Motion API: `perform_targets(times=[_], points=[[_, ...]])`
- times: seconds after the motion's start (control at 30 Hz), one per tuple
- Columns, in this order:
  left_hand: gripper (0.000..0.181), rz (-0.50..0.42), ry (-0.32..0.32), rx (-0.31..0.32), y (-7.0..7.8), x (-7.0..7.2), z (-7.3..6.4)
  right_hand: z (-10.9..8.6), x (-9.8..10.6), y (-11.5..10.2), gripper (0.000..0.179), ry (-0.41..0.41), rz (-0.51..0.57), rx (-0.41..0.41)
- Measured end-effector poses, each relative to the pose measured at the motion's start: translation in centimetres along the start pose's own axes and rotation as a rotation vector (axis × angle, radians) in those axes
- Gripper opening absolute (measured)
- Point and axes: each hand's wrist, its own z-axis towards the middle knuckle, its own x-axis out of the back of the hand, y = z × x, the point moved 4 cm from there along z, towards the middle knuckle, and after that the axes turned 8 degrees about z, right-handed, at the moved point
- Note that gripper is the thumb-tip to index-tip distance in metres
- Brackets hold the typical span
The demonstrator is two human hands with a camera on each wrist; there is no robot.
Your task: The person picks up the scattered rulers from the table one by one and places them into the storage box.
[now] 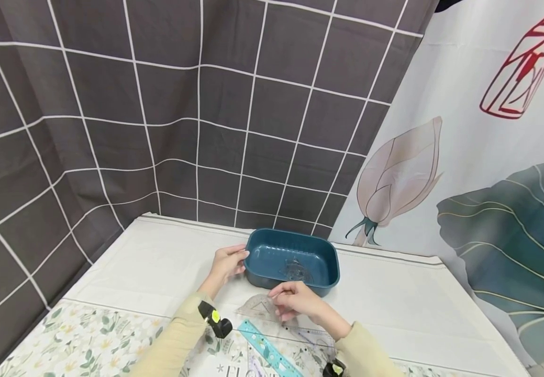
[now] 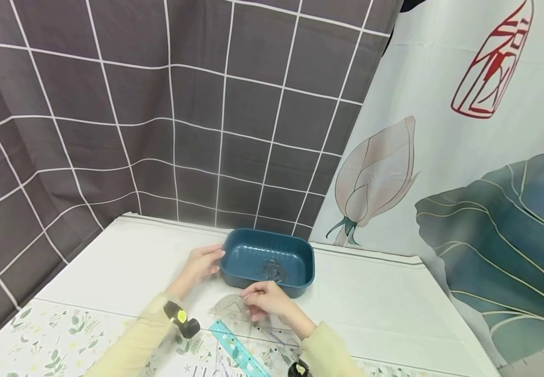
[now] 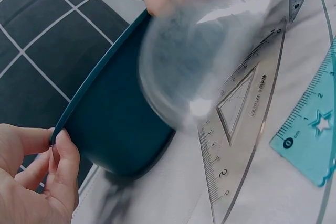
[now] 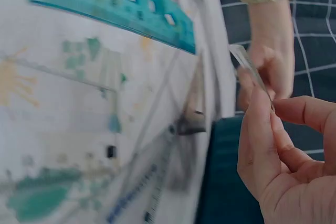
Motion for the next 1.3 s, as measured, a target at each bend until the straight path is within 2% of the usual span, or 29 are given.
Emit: perform_targets(times=[0.2,0.5,0.77,0.9,1.07,1.3], points=[[0.037,-0.011,-0.002,0.003,0.1,0.1,-0.2,-0.4,1.6,-1.5,0.033,0.075,0.0,0.062],[0.037,-0.016,-0.022,0.001,0.4,-0.2,-0.4,0.5,4.4,-3.2,0.031,0.295,0.061,0.154],[0.037,-0.003,-0.003,0.002,0.4,-0.3,-0.3,2.2,7.5,-2.9,0.028,0.46,0.056,0.197],[0.037,0.01,0.004,0.004,0.2,-0.3,-0.2,2.9,8.4,-1.6,0.027,0.494,0.033,0.178],[0.036,0.016,0.007,0.006,0.0,-0.3,-0.2,3.4,8.5,-0.6,0.023,0.502,-0.04,0.151],[0.036,0.017,0.015,0.004,0.1,-0.2,-0.2,4.1,8.2,-0.1,0.02,0.479,-0.17,0.094]])
